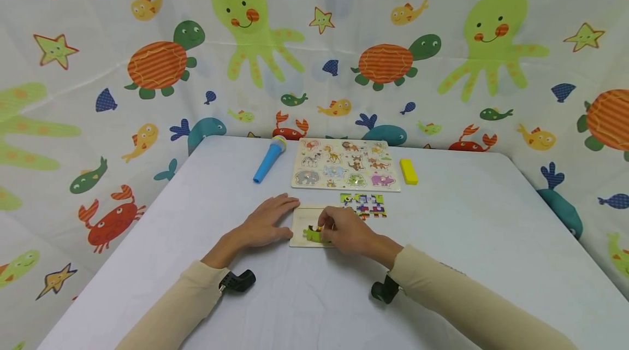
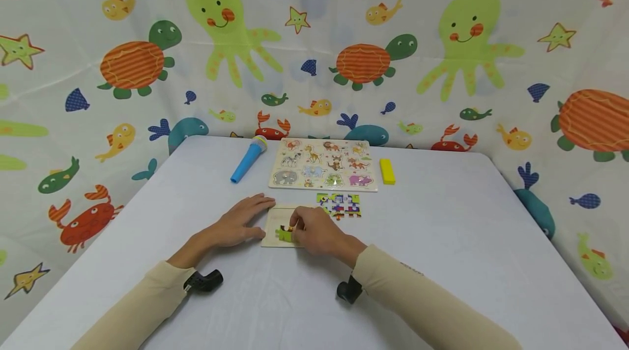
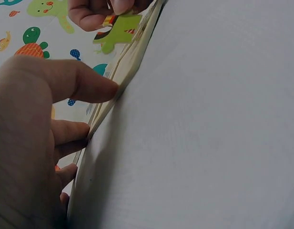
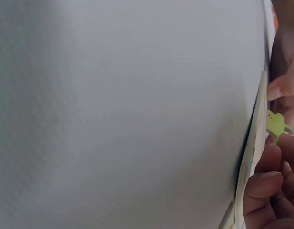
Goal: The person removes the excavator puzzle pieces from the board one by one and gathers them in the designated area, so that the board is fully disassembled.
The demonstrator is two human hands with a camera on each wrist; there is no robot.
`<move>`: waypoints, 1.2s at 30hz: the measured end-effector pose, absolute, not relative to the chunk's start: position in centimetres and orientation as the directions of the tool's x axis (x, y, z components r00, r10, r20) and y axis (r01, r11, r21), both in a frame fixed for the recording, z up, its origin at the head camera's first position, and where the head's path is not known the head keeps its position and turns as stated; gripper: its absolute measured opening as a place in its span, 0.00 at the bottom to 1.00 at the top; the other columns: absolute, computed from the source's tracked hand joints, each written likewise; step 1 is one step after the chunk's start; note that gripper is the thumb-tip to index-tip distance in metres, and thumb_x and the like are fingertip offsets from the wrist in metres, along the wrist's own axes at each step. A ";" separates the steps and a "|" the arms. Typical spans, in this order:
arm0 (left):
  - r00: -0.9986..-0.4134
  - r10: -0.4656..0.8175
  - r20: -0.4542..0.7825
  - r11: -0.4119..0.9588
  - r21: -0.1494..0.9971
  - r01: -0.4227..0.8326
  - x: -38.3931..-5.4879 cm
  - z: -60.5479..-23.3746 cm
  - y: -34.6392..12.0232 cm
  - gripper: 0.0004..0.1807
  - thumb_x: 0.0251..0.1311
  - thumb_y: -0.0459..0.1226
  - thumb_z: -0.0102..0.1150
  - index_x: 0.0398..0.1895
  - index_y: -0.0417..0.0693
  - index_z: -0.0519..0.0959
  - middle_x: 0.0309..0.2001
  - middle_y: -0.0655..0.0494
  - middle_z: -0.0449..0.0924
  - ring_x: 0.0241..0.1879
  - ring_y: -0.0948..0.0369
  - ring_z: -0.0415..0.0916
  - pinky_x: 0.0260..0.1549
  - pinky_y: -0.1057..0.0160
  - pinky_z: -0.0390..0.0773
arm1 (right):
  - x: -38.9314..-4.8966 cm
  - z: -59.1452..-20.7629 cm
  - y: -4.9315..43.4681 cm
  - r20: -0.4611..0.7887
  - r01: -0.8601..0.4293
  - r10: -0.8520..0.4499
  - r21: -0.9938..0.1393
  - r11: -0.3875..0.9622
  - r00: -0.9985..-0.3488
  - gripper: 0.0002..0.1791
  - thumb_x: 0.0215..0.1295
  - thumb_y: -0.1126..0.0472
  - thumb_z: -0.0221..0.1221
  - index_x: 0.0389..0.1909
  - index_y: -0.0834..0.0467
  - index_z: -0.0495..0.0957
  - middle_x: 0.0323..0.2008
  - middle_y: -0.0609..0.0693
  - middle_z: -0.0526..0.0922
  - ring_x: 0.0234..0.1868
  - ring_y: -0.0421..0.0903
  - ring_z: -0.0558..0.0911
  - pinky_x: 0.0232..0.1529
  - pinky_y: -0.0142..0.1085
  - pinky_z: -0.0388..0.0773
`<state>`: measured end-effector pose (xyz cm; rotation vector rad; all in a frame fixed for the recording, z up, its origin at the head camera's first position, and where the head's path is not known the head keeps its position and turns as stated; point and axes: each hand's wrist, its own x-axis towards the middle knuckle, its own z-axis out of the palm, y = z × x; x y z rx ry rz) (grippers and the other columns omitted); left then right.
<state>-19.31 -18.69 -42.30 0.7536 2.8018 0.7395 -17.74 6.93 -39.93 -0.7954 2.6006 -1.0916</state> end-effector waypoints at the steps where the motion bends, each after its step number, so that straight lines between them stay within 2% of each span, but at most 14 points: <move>1: -0.863 0.505 -0.014 0.754 0.494 0.433 -19.3 -42.3 -18.7 0.41 0.58 0.44 0.61 0.77 0.48 0.63 0.78 0.51 0.58 0.80 0.47 0.44 0.77 0.41 0.45 | -17.7 -39.8 7.0 0.010 -0.385 -0.549 -0.722 0.574 -0.836 0.04 0.68 0.66 0.63 0.40 0.56 0.78 0.31 0.45 0.79 0.32 0.42 0.76 0.31 0.33 0.75; 7: -0.860 0.509 -0.010 0.754 0.487 0.441 -19.3 -42.3 -18.6 0.41 0.58 0.44 0.61 0.77 0.48 0.63 0.78 0.51 0.58 0.80 0.47 0.45 0.77 0.41 0.45 | -18.0 -39.2 8.0 -0.007 -0.329 -0.517 -0.764 0.555 -0.856 0.04 0.68 0.66 0.63 0.40 0.56 0.79 0.32 0.46 0.79 0.34 0.44 0.76 0.33 0.34 0.76; 15: -0.860 0.509 -0.010 0.756 0.483 0.442 -19.3 -42.3 -18.6 0.41 0.58 0.43 0.62 0.77 0.47 0.63 0.78 0.50 0.58 0.80 0.48 0.44 0.77 0.42 0.45 | -19.0 -38.9 10.4 -0.029 -0.271 -0.498 -0.811 0.519 -0.866 0.03 0.68 0.68 0.61 0.41 0.60 0.78 0.31 0.51 0.79 0.26 0.47 0.79 0.28 0.35 0.80; 36: -0.870 0.493 -0.023 0.761 0.497 0.418 -19.2 -42.3 -18.6 0.42 0.57 0.44 0.61 0.77 0.48 0.63 0.78 0.51 0.57 0.80 0.48 0.44 0.77 0.40 0.45 | -20.2 -39.7 15.4 -0.144 -0.154 -0.413 -0.780 0.607 -0.899 0.05 0.64 0.69 0.61 0.40 0.61 0.78 0.33 0.52 0.80 0.32 0.47 0.77 0.33 0.35 0.79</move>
